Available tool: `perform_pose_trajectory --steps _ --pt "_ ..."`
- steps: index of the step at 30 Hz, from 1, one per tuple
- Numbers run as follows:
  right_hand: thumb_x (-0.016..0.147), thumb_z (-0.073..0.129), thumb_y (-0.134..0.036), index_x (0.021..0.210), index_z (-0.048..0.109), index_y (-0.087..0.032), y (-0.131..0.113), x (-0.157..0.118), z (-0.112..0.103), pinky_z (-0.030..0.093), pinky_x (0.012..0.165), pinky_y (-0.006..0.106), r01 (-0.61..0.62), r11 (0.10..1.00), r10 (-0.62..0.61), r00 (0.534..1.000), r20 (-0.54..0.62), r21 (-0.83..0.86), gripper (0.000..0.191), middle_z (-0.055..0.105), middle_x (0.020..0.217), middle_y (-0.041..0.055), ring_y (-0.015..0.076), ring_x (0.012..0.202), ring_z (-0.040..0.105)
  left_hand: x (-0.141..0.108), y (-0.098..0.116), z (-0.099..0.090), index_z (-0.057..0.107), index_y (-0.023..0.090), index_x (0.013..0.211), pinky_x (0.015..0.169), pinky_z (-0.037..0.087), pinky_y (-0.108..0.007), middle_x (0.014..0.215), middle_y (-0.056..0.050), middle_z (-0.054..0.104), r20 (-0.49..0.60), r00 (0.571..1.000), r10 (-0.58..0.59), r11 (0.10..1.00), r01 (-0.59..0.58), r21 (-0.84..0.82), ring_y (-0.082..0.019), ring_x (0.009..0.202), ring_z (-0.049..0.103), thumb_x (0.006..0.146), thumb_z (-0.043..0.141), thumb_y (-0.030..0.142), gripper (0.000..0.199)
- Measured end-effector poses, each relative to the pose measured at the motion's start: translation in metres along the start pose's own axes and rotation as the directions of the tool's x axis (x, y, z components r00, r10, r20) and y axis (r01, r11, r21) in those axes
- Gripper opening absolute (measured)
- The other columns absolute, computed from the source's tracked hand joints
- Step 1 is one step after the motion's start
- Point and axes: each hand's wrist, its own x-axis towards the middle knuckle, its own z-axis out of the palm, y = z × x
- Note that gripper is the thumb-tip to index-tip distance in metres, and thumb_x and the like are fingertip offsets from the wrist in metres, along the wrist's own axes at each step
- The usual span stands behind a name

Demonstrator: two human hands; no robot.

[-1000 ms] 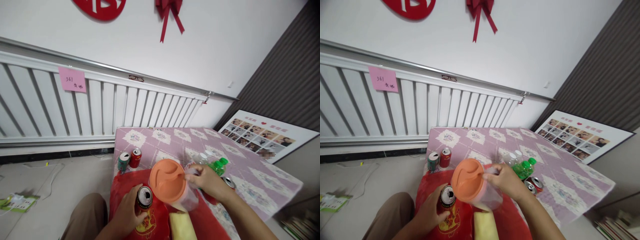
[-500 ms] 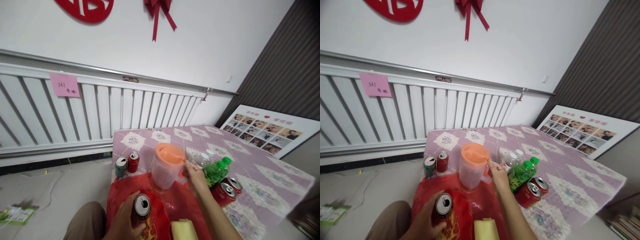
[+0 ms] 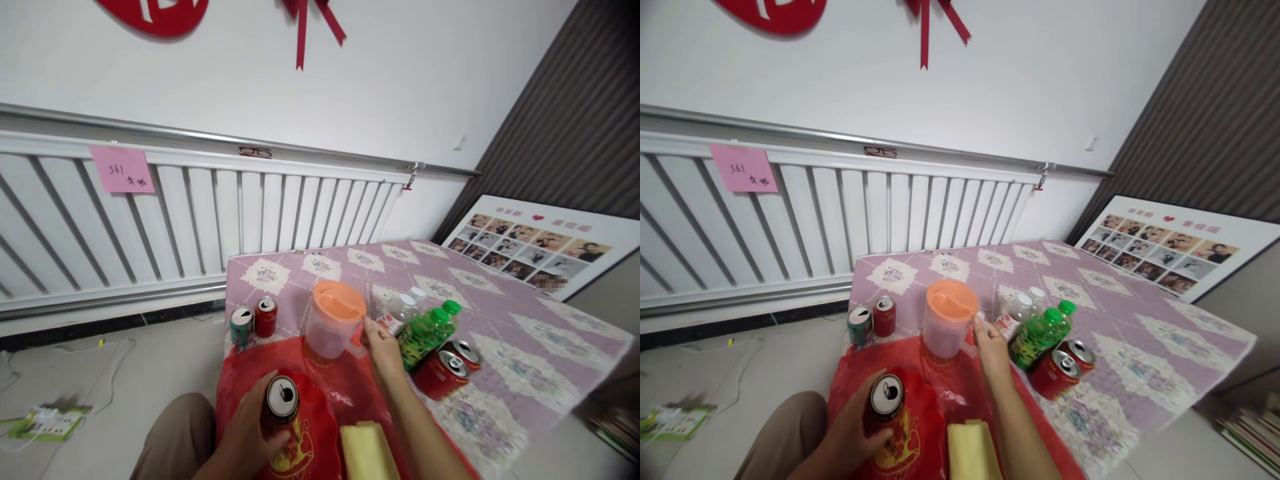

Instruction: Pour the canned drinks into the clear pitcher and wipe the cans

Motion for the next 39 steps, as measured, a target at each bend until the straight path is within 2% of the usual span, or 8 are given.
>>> perform_pose_trajectory --steps 7,11,15,19,26,31,36,39 --pt "0.073 0.058 -0.059 0.117 0.053 -0.017 0.000 -0.033 -0.033 0.051 0.078 0.029 -0.069 0.996 0.070 0.997 0.019 -0.064 0.062 0.066 0.099 0.0049 0.0191 0.088 0.063 0.000 0.010 -0.004 0.035 0.020 0.140 0.107 0.040 -0.054 0.137 -0.014 0.054 -0.016 0.995 -0.103 0.993 0.102 -0.062 -0.034 0.125 0.051 0.060 0.070 0.012 0.088" --pt "0.069 0.061 -0.052 0.119 0.053 -0.014 0.019 -0.082 -0.055 0.043 0.098 0.041 -0.072 0.981 0.080 0.996 0.043 -0.178 0.063 0.061 0.120 0.0155 0.0293 0.113 0.057 0.001 0.017 -0.005 0.039 0.019 0.137 0.107 0.040 -0.053 0.135 -0.013 0.056 -0.024 0.994 -0.110 0.992 0.108 -0.066 -0.033 0.124 0.052 0.059 0.070 0.013 0.085" --pt "0.078 0.050 -0.048 0.127 0.051 -0.006 0.043 -0.133 -0.073 0.039 0.102 0.050 0.092 0.770 0.034 0.982 0.184 -0.631 0.065 0.057 0.129 0.0224 0.0374 0.122 0.051 0.004 0.021 -0.008 0.043 0.019 0.132 0.109 0.037 -0.052 0.135 -0.012 0.056 0.009 0.997 -0.075 0.995 0.075 -0.066 -0.031 0.126 0.051 0.060 0.068 0.012 0.076" --pt "0.082 0.047 -0.042 0.132 0.049 -0.004 0.060 -0.163 -0.086 0.044 0.098 0.050 0.092 0.596 0.197 0.946 0.257 -0.797 0.063 0.059 0.127 0.0245 0.0385 0.118 0.056 0.006 0.025 -0.010 0.044 0.018 0.130 0.109 0.037 -0.052 0.132 -0.012 0.058 0.021 0.998 -0.059 0.996 0.060 -0.065 -0.031 0.124 0.052 0.060 0.067 0.012 0.074" --pt "0.070 0.059 -0.037 0.123 0.056 -0.016 0.062 -0.173 -0.090 0.049 0.093 0.043 -0.013 0.740 0.150 0.978 0.146 -0.673 0.057 0.068 0.117 0.0157 0.0333 0.111 0.063 0.005 0.028 -0.011 0.045 0.018 0.129 0.108 0.039 -0.051 0.130 -0.010 0.060 0.007 0.999 -0.044 0.995 0.044 -0.092 -0.031 0.122 0.054 0.061 0.066 0.013 0.071" --pt "0.067 0.062 -0.047 0.112 0.061 -0.022 0.029 -0.170 -0.097 0.052 0.086 0.041 -0.146 0.850 0.193 0.980 0.042 -0.505 0.051 0.072 0.107 0.0111 0.0337 0.105 0.066 0.006 0.030 -0.013 0.045 0.019 0.130 0.108 0.039 -0.050 0.130 -0.010 0.060 0.015 0.999 -0.032 0.996 0.033 -0.083 -0.031 0.123 0.053 0.061 0.066 0.012 0.072" --pt "0.077 0.055 -0.051 0.113 0.053 -0.019 -0.021 -0.163 -0.080 0.056 0.075 0.037 -0.246 0.962 0.267 0.942 0.205 -0.120 0.048 0.071 0.109 0.0128 0.0302 0.099 0.069 0.006 0.033 -0.015 0.047 0.020 0.127 0.107 0.041 -0.050 0.129 -0.009 0.061 0.019 0.999 -0.035 0.994 0.036 -0.100 -0.031 0.121 0.055 0.061 0.065 0.011 0.069" --pt "0.079 0.053 -0.041 0.115 0.050 -0.017 -0.038 -0.153 -0.055 0.052 0.083 0.038 -0.118 0.965 0.182 0.946 0.269 -0.235 0.043 0.070 0.109 0.0142 0.0288 0.098 0.068 0.007 0.034 -0.016 0.048 0.020 0.126 0.106 0.042 -0.049 0.128 -0.008 0.062 0.019 1.000 -0.023 0.995 0.024 -0.101 -0.031 0.120 0.056 0.059 0.065 0.010 0.070"
